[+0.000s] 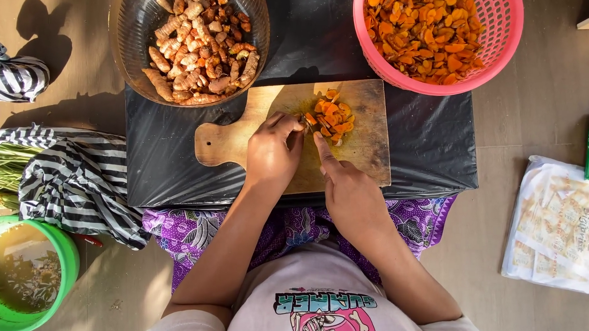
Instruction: Chopping turmeric roots into small pieces on a wooden cutting board using a knife.
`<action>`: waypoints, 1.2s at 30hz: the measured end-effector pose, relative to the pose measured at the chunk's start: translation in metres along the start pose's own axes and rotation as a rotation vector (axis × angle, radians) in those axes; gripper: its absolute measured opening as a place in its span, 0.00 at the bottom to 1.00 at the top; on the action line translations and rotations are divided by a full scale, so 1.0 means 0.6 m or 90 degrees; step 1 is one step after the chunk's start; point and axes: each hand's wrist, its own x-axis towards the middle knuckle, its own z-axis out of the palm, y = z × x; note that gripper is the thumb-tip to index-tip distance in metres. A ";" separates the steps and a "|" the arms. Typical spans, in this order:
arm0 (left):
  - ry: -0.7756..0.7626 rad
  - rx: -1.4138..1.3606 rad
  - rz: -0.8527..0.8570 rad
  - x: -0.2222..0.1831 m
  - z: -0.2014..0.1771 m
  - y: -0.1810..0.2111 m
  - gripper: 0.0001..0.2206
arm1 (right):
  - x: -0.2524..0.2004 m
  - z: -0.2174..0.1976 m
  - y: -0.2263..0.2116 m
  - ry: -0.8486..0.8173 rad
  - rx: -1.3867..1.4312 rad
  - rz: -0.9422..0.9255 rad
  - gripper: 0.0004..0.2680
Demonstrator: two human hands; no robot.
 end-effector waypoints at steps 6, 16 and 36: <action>0.019 0.019 -0.010 -0.009 0.018 -0.015 0.06 | 0.013 -0.008 -0.027 -0.008 -0.080 0.002 0.21; 0.009 0.047 -0.024 -0.010 0.018 -0.012 0.05 | 0.028 0.012 -0.002 -0.014 -0.021 0.012 0.21; -0.069 -0.137 -0.050 0.012 -0.029 0.019 0.15 | -0.024 -0.008 0.035 0.021 0.155 0.044 0.20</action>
